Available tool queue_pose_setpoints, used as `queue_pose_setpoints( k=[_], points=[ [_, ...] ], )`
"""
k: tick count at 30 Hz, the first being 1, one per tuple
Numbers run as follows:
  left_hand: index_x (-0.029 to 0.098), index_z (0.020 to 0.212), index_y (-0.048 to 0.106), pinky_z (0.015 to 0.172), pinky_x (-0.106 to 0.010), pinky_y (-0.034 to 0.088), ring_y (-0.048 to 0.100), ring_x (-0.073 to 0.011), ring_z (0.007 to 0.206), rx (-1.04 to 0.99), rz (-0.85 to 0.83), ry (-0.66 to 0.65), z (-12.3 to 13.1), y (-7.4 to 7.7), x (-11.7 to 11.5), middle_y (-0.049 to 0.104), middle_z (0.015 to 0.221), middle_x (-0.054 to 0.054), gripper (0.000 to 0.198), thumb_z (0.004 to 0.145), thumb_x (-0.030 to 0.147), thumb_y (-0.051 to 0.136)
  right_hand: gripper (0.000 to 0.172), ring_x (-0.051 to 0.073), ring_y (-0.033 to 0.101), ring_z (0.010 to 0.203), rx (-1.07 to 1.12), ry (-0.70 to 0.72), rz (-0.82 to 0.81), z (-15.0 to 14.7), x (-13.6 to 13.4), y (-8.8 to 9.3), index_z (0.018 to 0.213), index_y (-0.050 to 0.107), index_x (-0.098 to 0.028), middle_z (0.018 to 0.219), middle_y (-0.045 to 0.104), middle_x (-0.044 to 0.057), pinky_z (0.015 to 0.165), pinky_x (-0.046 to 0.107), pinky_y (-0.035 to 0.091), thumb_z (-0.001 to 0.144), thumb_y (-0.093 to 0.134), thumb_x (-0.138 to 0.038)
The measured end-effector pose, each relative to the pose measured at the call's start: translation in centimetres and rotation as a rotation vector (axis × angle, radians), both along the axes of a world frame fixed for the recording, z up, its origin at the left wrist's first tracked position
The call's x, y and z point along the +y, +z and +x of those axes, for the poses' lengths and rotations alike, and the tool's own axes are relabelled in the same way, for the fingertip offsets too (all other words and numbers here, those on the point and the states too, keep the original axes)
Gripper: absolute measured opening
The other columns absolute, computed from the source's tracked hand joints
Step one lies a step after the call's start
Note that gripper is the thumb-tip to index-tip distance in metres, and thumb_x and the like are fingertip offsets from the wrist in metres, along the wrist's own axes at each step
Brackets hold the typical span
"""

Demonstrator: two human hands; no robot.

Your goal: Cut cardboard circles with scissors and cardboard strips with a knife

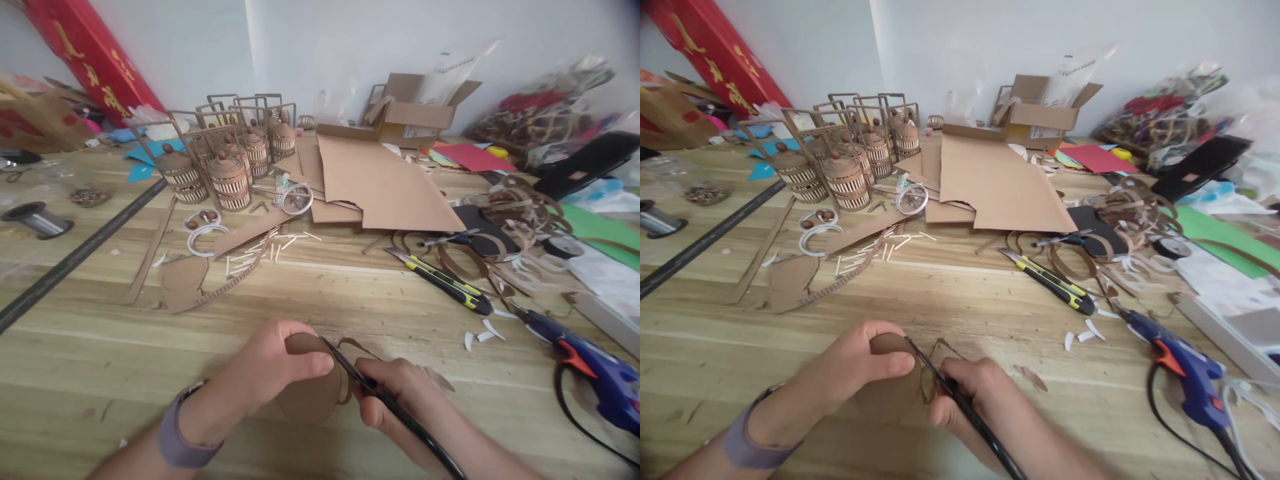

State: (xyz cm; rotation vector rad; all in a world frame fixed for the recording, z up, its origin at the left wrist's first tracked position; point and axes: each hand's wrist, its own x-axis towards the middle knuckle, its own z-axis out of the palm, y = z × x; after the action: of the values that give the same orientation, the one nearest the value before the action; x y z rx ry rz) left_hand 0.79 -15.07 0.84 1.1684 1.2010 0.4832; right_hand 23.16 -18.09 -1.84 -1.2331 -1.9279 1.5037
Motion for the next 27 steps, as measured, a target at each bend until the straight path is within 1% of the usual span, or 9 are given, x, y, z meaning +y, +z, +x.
queue_pose_setpoints(
  k=[6, 10, 12, 14, 15, 17, 19, 23, 27],
  points=[
    [0.021, 0.082, 0.077, 0.072, -0.028, 0.048, 0.064, -0.0228, 0.086, 0.034, -0.013, -0.011, 0.1, 0.2, 0.1, 0.074, 0.082, 0.0, 0.027, 0.068, 0.044, 0.08, 0.073, 0.009, 0.026, 0.05, -0.011, 0.006, 0.008, -0.1, 0.0, 0.1, 0.065, 0.042, -0.021, 0.055, 0.03, -0.007, 0.043, 0.022, 0.018, 0.08, 0.042, -0.092],
    [0.021, 0.086, 0.079, 0.075, -0.029, 0.049, 0.066, -0.023, 0.087, -0.036, -0.049, -0.053, 0.2, 0.0, 0.2, 0.077, 0.084, 0.0, 0.027, 0.069, 0.042, 0.08, 0.074, 0.009, 0.028, 0.05, -0.017, -0.001, 0.024, -0.2, -0.1, 0.1, 0.065, 0.043, -0.02, 0.055, 0.033, -0.007, 0.044, 0.021, 0.02, 0.079, 0.042, -0.093],
    [0.02, 0.089, 0.079, 0.08, -0.032, 0.05, 0.067, -0.0251, 0.092, -0.074, -0.061, 0.007, 0.4, -0.3, 0.1, 0.079, 0.088, -0.002, 0.031, 0.068, 0.043, 0.082, 0.075, 0.009, 0.031, 0.051, -0.004, -0.04, 0.07, -0.2, -0.1, 0.1, 0.066, 0.047, -0.02, 0.057, 0.038, -0.006, 0.045, 0.021, 0.024, 0.078, 0.041, -0.093],
    [0.02, 0.091, 0.078, 0.084, -0.035, 0.05, 0.068, -0.0272, 0.095, -0.121, -0.09, 0.13, 0.6, -0.6, 0.0, 0.079, 0.091, -0.004, 0.037, 0.065, 0.045, 0.085, 0.074, 0.01, 0.034, 0.051, 0.007, -0.114, 0.112, -0.1, -0.1, 0.0, 0.073, 0.055, -0.02, 0.059, 0.043, -0.005, 0.046, 0.022, 0.026, 0.079, 0.042, -0.093],
    [0.019, 0.092, 0.077, 0.084, -0.035, 0.051, 0.069, -0.0277, 0.096, -0.154, -0.12, 0.203, 0.7, -0.7, -0.1, 0.079, 0.091, -0.004, 0.04, 0.063, 0.046, 0.086, 0.073, 0.01, 0.035, 0.049, 0.015, -0.159, 0.108, 0.0, 0.0, 0.1, 0.08, 0.059, -0.02, 0.058, 0.043, -0.006, 0.044, 0.022, 0.026, 0.08, 0.044, -0.091],
    [0.02, 0.094, 0.076, 0.082, -0.034, 0.052, 0.07, -0.0275, 0.097, -0.23, -0.185, 0.329, 0.9, -0.9, -0.1, 0.079, 0.094, -0.005, 0.044, 0.062, 0.047, 0.088, 0.071, 0.009, 0.032, 0.041, 0.049, -0.252, 0.049, 0.2, 0.0, 0.1, 0.099, 0.063, -0.02, 0.052, 0.038, -0.008, 0.039, 0.022, 0.023, 0.083, 0.047, -0.087],
    [0.02, 0.096, 0.074, 0.079, -0.032, 0.053, 0.07, -0.0265, 0.097, -0.302, -0.228, 0.402, 1.1, -0.9, -0.2, 0.08, 0.095, -0.005, 0.045, 0.063, 0.047, 0.088, 0.072, 0.009, 0.028, 0.034, 0.107, -0.34, -0.019, 0.3, 0.0, 0.1, 0.112, 0.06, -0.018, 0.046, 0.034, -0.012, 0.035, 0.021, 0.019, 0.085, 0.049, -0.084],
    [0.022, 0.101, 0.072, 0.08, -0.029, 0.053, 0.069, -0.025, 0.103, -0.39, -0.271, 0.422, 1.3, -0.9, -0.2, 0.079, 0.096, -0.003, 0.043, 0.066, 0.042, 0.088, 0.067, 0.008, 0.027, 0.032, 0.178, -0.456, -0.04, 0.1, -0.1, 0.1, 0.12, 0.056, -0.017, 0.043, 0.035, -0.014, 0.034, 0.019, 0.02, 0.088, 0.054, -0.076],
    [0.023, 0.108, 0.068, 0.079, -0.027, 0.052, 0.069, -0.0223, 0.099, -0.457, -0.304, 0.4, 1.4, -1.3, -0.4, 0.077, 0.097, -0.002, 0.05, 0.068, 0.043, 0.089, 0.059, 0.007, 0.03, 0.033, 0.196, -0.47, -0.042, -0.2, -0.1, 0.5, 0.122, 0.056, -0.018, 0.046, 0.037, -0.014, 0.034, 0.018, 0.022, 0.088, 0.063, -0.065]
  ],
)
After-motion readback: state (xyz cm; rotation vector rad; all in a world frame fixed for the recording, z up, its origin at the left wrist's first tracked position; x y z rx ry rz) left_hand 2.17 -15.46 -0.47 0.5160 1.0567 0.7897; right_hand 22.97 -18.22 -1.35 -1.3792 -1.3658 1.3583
